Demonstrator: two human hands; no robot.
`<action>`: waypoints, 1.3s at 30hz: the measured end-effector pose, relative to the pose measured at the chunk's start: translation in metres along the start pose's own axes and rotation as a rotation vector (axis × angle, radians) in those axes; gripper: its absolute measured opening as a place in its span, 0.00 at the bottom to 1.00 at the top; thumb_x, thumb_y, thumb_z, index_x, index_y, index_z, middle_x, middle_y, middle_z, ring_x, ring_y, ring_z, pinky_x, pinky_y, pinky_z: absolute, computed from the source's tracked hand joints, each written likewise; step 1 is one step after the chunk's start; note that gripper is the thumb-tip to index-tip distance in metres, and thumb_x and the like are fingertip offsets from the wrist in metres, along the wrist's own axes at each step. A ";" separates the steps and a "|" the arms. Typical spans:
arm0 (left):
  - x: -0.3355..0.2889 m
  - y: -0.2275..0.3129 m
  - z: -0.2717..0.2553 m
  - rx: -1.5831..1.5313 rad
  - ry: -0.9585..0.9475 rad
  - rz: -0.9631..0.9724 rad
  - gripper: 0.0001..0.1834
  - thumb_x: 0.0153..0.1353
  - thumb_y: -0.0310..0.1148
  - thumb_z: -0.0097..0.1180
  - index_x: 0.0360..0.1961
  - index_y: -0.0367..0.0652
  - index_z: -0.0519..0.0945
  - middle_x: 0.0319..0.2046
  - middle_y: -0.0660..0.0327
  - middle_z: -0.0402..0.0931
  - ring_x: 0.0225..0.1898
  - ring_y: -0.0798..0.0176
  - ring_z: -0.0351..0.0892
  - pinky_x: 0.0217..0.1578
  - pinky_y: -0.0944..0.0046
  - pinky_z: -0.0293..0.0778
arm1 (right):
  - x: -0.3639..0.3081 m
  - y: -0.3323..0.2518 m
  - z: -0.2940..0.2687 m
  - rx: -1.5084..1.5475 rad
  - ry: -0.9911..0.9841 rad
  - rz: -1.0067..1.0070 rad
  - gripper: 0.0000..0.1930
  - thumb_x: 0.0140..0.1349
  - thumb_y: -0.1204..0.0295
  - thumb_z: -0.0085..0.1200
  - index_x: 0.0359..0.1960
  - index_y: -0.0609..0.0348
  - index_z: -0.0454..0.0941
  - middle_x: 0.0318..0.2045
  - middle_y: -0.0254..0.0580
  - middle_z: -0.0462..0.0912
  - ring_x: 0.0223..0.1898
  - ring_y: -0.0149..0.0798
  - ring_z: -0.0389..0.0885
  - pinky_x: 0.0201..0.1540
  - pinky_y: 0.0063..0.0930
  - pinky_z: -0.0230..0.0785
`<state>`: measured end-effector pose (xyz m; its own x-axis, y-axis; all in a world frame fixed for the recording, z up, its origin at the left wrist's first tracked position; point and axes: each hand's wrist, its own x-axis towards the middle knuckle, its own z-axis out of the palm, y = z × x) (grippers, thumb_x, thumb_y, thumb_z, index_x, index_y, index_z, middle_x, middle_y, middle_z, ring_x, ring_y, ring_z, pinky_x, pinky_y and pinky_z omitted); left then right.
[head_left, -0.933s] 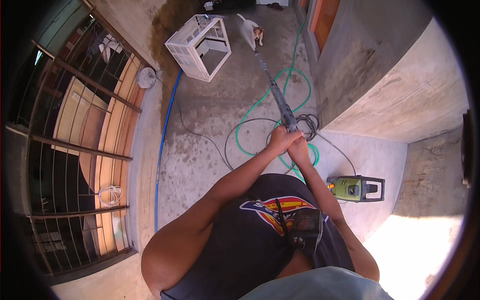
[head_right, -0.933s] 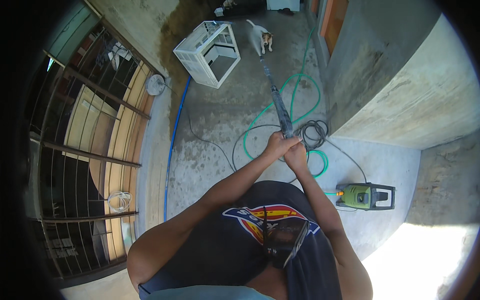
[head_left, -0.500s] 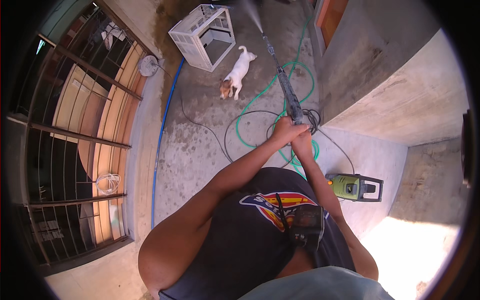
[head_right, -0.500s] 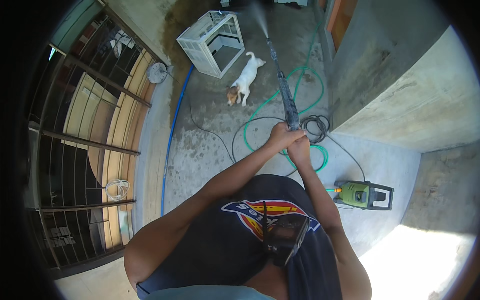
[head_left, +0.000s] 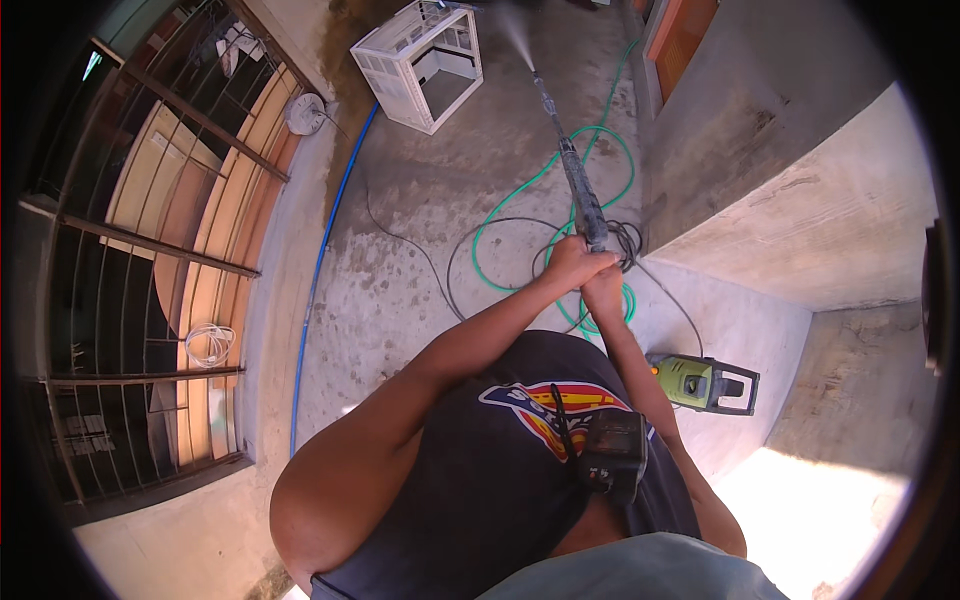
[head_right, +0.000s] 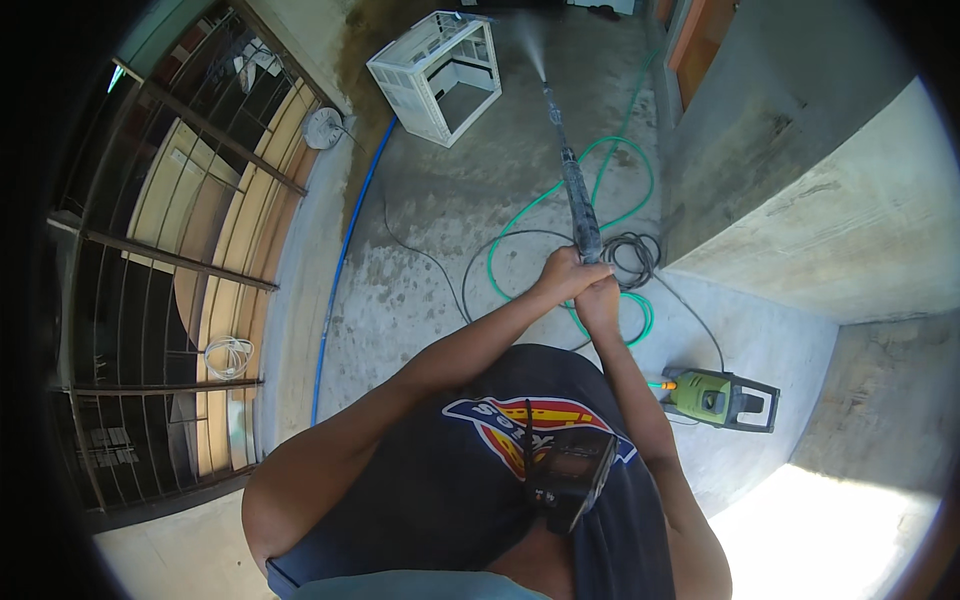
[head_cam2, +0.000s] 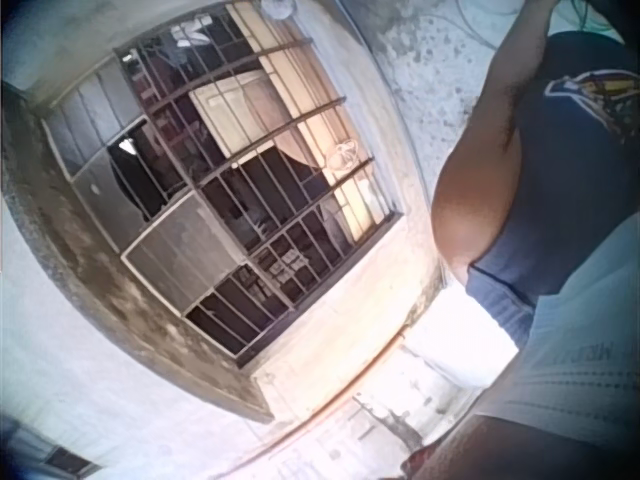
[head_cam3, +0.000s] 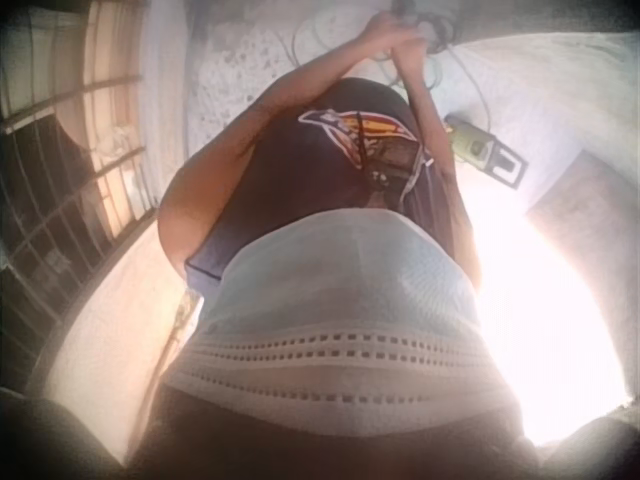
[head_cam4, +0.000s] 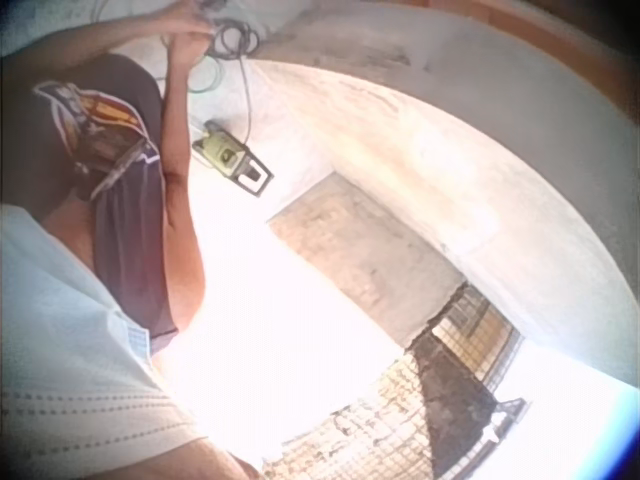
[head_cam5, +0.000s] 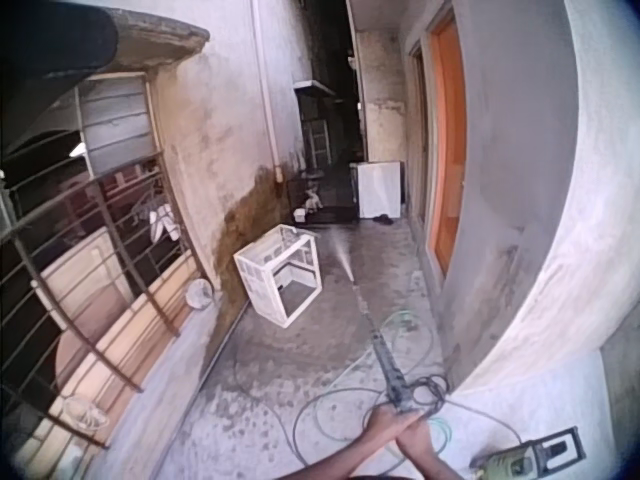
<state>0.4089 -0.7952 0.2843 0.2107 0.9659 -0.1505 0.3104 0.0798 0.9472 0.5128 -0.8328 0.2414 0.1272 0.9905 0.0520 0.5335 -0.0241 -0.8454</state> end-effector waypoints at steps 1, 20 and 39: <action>0.000 -0.002 0.001 -0.013 0.016 -0.013 0.22 0.43 0.48 0.67 0.25 0.37 0.82 0.23 0.52 0.81 0.28 0.58 0.82 0.31 0.60 0.75 | -0.001 -0.001 0.001 -0.003 0.015 -0.013 0.15 0.56 0.63 0.52 0.33 0.66 0.75 0.29 0.62 0.80 0.35 0.61 0.80 0.36 0.47 0.70; -0.003 -0.004 -0.001 -0.073 0.036 -0.008 0.21 0.45 0.48 0.68 0.25 0.37 0.82 0.24 0.54 0.82 0.28 0.61 0.82 0.31 0.62 0.74 | 0.007 0.004 -0.001 -0.003 -0.055 -0.011 0.17 0.56 0.60 0.53 0.36 0.63 0.76 0.31 0.62 0.80 0.37 0.62 0.79 0.38 0.47 0.70; -0.005 0.009 0.029 -0.085 0.129 -0.002 0.20 0.45 0.47 0.67 0.24 0.37 0.83 0.22 0.54 0.81 0.26 0.63 0.81 0.30 0.63 0.74 | 0.008 0.013 -0.031 -0.099 -0.053 -0.140 0.14 0.55 0.64 0.52 0.28 0.66 0.79 0.25 0.58 0.81 0.31 0.53 0.83 0.33 0.43 0.72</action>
<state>0.4380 -0.8069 0.2856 0.0880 0.9888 -0.1205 0.2300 0.0975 0.9683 0.5460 -0.8295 0.2474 0.0034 0.9908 0.1352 0.6232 0.1036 -0.7752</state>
